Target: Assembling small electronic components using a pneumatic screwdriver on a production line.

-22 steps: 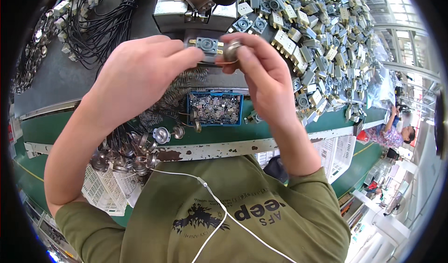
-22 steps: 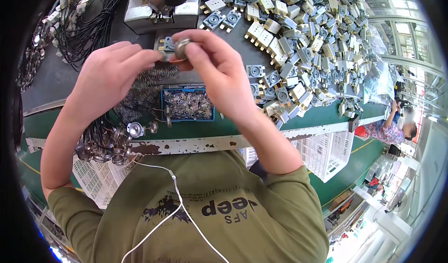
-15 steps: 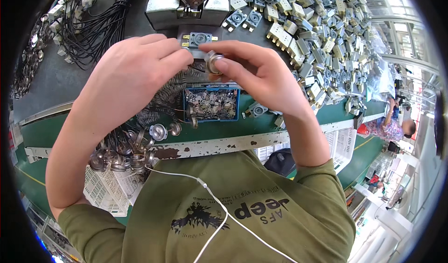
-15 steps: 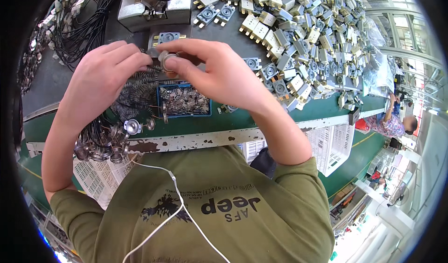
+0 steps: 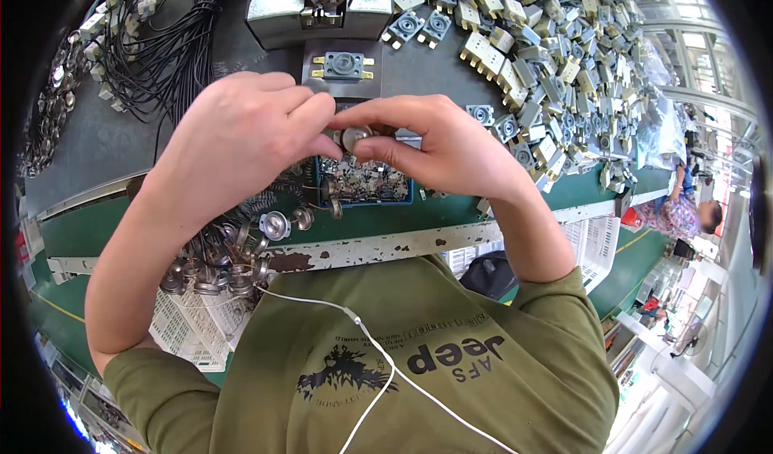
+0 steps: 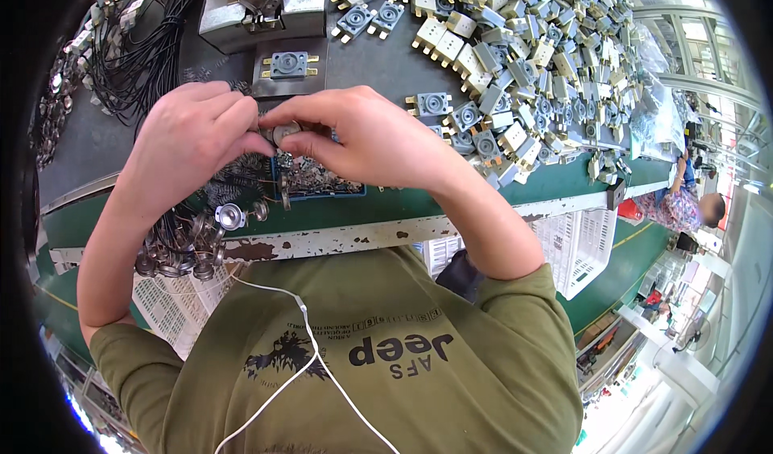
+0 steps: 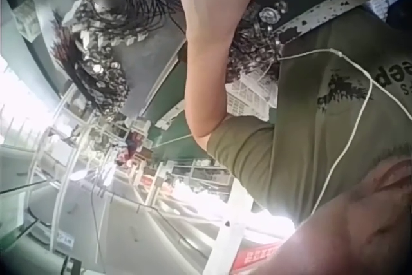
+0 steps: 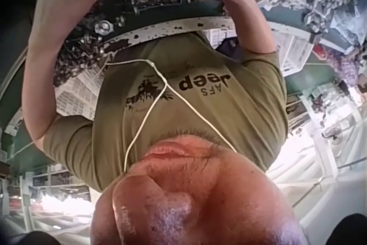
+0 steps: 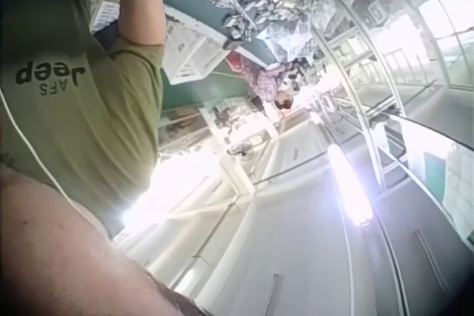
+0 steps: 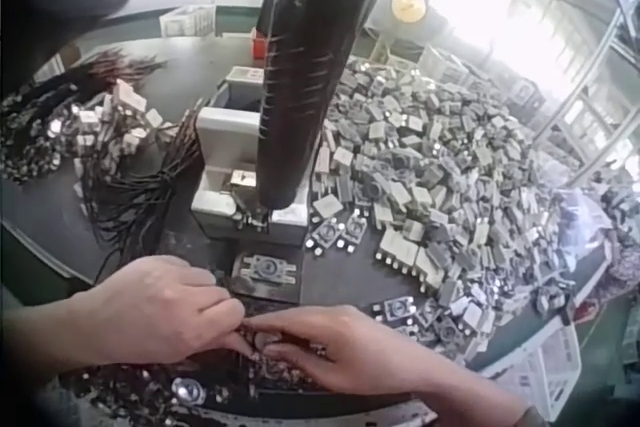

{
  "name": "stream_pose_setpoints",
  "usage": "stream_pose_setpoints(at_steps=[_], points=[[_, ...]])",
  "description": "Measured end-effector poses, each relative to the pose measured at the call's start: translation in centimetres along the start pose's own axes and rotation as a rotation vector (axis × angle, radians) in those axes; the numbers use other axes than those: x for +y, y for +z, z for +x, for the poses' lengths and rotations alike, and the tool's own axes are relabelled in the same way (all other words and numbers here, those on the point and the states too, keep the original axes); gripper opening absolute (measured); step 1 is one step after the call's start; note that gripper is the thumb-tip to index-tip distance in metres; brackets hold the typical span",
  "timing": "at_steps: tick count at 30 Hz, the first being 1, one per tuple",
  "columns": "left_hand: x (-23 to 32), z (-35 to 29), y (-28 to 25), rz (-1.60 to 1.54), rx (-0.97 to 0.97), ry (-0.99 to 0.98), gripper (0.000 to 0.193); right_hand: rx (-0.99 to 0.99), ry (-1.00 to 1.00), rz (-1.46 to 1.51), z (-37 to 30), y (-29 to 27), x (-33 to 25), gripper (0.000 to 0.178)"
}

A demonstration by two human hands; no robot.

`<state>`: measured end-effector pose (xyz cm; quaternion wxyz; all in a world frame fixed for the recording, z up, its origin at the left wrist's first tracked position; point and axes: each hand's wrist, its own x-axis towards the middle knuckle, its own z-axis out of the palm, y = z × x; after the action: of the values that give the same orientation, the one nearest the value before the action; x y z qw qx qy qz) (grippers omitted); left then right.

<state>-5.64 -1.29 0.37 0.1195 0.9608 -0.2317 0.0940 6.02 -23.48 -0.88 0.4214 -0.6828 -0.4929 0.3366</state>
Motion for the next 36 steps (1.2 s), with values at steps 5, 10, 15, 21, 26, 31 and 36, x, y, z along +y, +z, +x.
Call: stream_pose_setpoints(at_steps=[5, 10, 15, 21, 26, 31, 36], points=[[-0.5, 0.0, -1.4, -0.113, -0.151, -0.035, 0.029, 0.416, 0.103, 0.07, -1.4, -2.2, 0.3, 0.033], [-2.1, 2.7, -2.2, -0.23, -0.183, -0.263, 0.034, 0.633, -0.096, 0.118, 0.0, -2.2, 0.1, 0.034], [-4.2, 3.2, 1.2, -0.319, -0.16, -0.305, 0.034, 0.651, -0.247, 0.204, 1.2, -2.9, -1.2, 0.043], [-5.1, 3.1, 1.5, -0.342, -0.351, -0.433, 0.035, 0.863, -0.597, 0.139, 3.6, -4.7, -2.0, 0.041], [-5.8, 2.6, 2.9, -0.145, -0.205, -0.229, 0.034, 0.927, -0.58, 0.161, 10.8, -7.5, 0.3, 0.04], [-5.1, 2.6, 2.2, -0.174, -0.227, -0.283, 0.033, 0.939, -0.559, 0.172, 8.8, -8.0, -0.7, 0.039], [-4.7, 2.5, 2.5, -0.142, -0.209, -0.279, 0.03, 0.947, -0.533, 0.176, 5.5, -6.6, -3.8, 0.038]])
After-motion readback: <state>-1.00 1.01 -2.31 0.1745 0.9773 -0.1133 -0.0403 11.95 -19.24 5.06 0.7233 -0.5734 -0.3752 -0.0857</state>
